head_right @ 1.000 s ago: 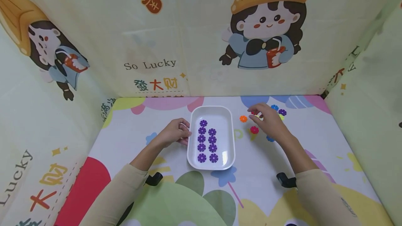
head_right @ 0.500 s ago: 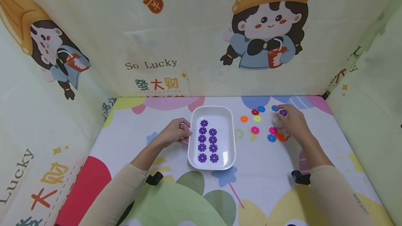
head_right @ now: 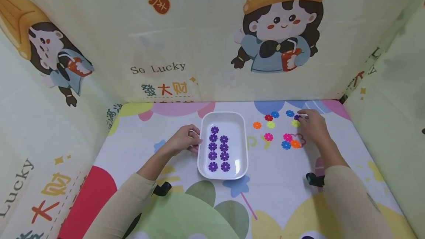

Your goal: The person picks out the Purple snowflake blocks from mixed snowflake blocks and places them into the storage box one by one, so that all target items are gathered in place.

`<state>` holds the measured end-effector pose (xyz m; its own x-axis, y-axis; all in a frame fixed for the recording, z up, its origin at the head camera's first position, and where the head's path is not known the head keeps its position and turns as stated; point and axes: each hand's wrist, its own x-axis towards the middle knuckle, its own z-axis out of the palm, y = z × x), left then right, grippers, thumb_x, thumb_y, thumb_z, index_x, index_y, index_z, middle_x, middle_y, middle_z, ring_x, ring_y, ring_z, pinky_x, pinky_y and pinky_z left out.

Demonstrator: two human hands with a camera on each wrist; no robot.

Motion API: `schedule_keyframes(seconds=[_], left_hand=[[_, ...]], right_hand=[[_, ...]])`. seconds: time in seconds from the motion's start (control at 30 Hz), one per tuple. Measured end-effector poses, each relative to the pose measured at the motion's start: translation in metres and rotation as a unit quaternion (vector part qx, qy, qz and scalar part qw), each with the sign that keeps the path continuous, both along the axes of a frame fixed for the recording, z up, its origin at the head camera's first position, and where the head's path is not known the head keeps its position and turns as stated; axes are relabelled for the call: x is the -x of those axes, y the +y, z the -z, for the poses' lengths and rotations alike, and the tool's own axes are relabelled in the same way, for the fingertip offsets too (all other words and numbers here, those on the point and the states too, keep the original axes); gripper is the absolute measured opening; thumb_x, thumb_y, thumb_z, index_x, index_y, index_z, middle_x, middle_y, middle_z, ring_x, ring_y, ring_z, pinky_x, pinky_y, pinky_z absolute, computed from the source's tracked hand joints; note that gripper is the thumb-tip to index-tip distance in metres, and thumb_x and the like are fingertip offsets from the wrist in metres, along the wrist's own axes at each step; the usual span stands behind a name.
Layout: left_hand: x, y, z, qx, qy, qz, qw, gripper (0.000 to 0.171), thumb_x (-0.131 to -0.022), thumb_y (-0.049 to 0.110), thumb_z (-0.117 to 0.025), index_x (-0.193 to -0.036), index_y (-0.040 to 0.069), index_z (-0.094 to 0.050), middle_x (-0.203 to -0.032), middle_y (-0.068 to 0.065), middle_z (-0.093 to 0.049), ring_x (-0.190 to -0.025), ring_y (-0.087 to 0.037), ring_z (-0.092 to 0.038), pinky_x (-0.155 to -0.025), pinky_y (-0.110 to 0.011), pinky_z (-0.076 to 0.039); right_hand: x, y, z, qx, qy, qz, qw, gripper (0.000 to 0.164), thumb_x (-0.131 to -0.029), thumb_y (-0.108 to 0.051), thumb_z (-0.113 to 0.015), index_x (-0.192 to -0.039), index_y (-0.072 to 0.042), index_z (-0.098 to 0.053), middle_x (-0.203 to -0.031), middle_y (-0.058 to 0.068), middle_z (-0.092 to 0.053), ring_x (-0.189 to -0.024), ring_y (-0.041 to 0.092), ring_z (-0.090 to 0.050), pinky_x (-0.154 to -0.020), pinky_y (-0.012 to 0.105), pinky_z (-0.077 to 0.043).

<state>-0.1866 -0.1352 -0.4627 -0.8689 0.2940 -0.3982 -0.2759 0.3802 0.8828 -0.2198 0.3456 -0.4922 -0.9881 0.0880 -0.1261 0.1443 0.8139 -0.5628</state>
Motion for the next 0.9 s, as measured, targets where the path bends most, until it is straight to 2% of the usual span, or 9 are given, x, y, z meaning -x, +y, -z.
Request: schedule_keyframes(seconds=[0.17, 0.43, 0.7, 0.9], left_hand=[[-0.001, 0.000, -0.001, 0.005, -0.001, 0.001, 1.0000, 0.030, -0.097, 0.001, -0.069, -0.123, -0.003, -0.054, -0.097, -0.020, -0.068, -0.059, -0.016, -0.069, -0.066, -0.042, -0.069], [0.000, 0.000, -0.001, 0.009, 0.000, -0.002, 1.0000, 0.029, -0.097, 0.002, -0.069, -0.121, -0.002, -0.054, -0.092, -0.016, -0.067, -0.059, -0.017, -0.070, -0.067, -0.043, -0.069], [-0.001, 0.001, 0.000, 0.008, 0.003, 0.000, 1.0000, 0.028, -0.097, 0.001, -0.068, -0.121, -0.002, -0.054, -0.091, -0.015, -0.067, -0.059, -0.016, -0.069, -0.068, -0.045, -0.069], [-0.001, 0.000, -0.002, 0.010, 0.003, -0.003, 0.9999, 0.028, -0.097, 0.001, -0.069, -0.121, -0.002, -0.054, -0.093, -0.017, -0.068, -0.059, -0.016, -0.069, -0.068, -0.045, -0.069]], right_hand=[[0.007, 0.002, 0.004, -0.008, -0.004, -0.002, 1.000, 0.040, -0.107, -0.012, -0.048, -0.143, 0.004, -0.050, -0.146, 0.038, -0.037, -0.130, 0.059, -0.040, -0.105, 0.073, -0.048], [0.013, 0.006, 0.013, -0.027, 0.007, -0.017, 0.999, 0.036, -0.104, -0.006, -0.054, -0.138, 0.006, -0.054, -0.136, 0.038, -0.041, -0.123, 0.057, -0.043, -0.105, 0.073, -0.047], [0.013, 0.008, 0.009, -0.045, 0.006, -0.036, 0.998, 0.036, -0.103, -0.006, -0.057, -0.136, 0.006, -0.055, -0.138, 0.042, -0.036, -0.123, 0.060, -0.040, -0.105, 0.077, -0.045], [0.014, 0.006, 0.008, -0.050, 0.002, -0.035, 0.998, 0.036, -0.103, -0.006, -0.057, -0.137, 0.007, -0.054, -0.138, 0.042, -0.035, -0.122, 0.059, -0.042, -0.104, 0.076, -0.046]])
